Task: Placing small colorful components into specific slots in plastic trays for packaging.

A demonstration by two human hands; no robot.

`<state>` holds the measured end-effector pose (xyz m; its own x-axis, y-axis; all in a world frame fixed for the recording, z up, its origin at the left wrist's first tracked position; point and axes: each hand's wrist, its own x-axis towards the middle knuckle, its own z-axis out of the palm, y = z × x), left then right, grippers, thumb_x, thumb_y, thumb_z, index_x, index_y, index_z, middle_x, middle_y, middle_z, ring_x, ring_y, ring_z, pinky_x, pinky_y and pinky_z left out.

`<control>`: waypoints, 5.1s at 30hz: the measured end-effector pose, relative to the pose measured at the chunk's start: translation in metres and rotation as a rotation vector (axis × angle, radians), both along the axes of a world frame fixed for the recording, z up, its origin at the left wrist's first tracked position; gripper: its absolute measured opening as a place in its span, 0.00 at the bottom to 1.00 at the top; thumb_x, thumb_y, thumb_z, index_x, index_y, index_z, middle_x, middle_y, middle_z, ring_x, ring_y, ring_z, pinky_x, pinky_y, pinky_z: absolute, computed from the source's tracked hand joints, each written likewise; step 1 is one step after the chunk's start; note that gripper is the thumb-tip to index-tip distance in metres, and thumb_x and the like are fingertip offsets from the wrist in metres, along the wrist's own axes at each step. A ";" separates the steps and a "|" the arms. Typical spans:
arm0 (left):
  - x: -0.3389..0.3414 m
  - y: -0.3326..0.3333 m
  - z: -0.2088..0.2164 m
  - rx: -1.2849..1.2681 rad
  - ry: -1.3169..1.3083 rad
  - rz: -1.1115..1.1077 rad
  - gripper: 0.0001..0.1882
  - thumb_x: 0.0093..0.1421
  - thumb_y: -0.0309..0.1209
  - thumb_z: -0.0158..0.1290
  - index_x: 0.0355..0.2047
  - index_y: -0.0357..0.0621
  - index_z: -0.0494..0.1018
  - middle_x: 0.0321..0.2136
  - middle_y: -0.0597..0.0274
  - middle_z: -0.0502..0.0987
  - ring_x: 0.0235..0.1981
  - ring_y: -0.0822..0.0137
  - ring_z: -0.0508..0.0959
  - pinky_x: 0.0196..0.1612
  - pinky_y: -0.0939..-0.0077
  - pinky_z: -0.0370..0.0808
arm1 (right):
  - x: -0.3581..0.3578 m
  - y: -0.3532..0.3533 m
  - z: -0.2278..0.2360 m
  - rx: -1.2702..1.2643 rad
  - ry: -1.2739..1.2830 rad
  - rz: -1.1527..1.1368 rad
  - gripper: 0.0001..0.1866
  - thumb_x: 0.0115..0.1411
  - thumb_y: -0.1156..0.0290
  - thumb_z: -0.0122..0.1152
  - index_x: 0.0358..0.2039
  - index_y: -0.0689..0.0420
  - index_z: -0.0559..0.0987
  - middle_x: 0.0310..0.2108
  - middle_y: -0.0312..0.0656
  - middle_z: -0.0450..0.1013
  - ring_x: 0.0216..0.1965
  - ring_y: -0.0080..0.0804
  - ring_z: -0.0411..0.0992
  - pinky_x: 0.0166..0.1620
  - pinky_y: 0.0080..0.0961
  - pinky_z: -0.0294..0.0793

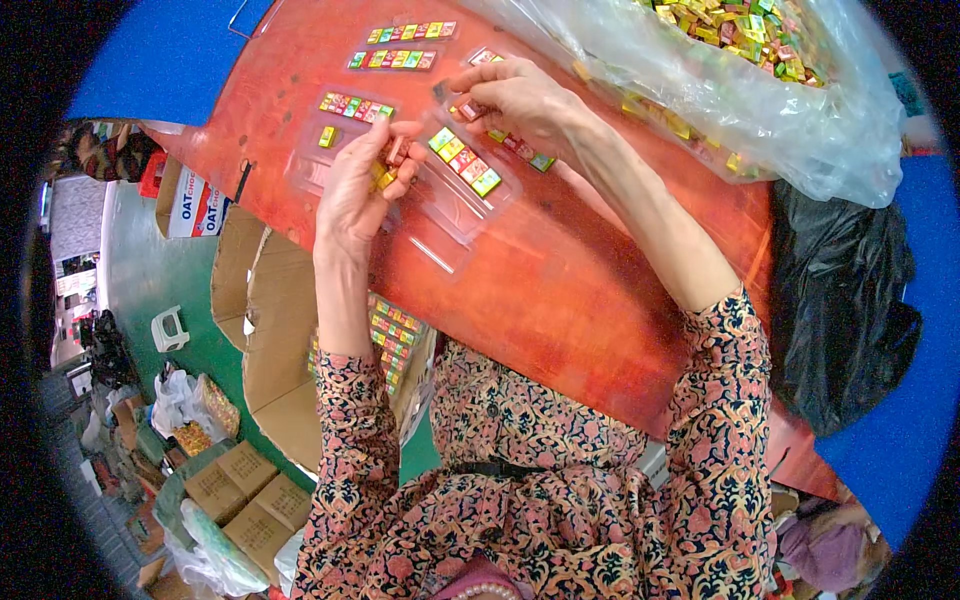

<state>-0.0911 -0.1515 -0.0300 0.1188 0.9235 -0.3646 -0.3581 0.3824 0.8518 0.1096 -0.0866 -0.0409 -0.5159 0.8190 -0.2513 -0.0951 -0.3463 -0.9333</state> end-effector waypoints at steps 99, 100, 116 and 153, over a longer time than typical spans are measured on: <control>0.063 -0.024 -0.003 0.643 1.456 -0.174 0.08 0.47 0.28 0.56 0.21 0.35 0.70 0.21 0.46 0.73 0.26 0.46 0.75 0.27 0.55 0.70 | 0.028 -0.089 -0.020 0.768 -0.690 -0.170 0.08 0.48 0.71 0.62 0.24 0.63 0.74 0.21 0.46 0.73 0.21 0.37 0.72 0.27 0.32 0.69; 0.062 -0.024 -0.004 0.644 1.461 -0.177 0.08 0.47 0.28 0.56 0.21 0.35 0.70 0.21 0.46 0.73 0.26 0.46 0.75 0.27 0.55 0.70 | 0.027 -0.091 -0.021 0.768 -0.689 -0.169 0.08 0.48 0.71 0.62 0.24 0.63 0.74 0.21 0.46 0.73 0.21 0.37 0.72 0.27 0.32 0.69; 0.064 -0.024 0.003 0.584 1.490 -0.227 0.12 0.48 0.32 0.57 0.29 0.35 0.76 0.24 0.42 0.74 0.29 0.46 0.76 0.29 0.58 0.70 | 0.031 -0.099 -0.015 1.009 -0.786 -0.134 0.10 0.47 0.73 0.62 0.31 0.61 0.74 0.27 0.46 0.68 0.28 0.44 0.70 0.29 0.36 0.68; 0.088 -0.020 -0.002 0.608 1.395 -0.226 0.07 0.48 0.27 0.55 0.27 0.36 0.72 0.21 0.44 0.73 0.27 0.46 0.74 0.29 0.59 0.68 | 0.050 -0.073 -0.017 1.055 -0.534 0.108 0.11 0.47 0.76 0.59 0.32 0.61 0.70 0.30 0.47 0.67 0.33 0.49 0.68 0.33 0.40 0.67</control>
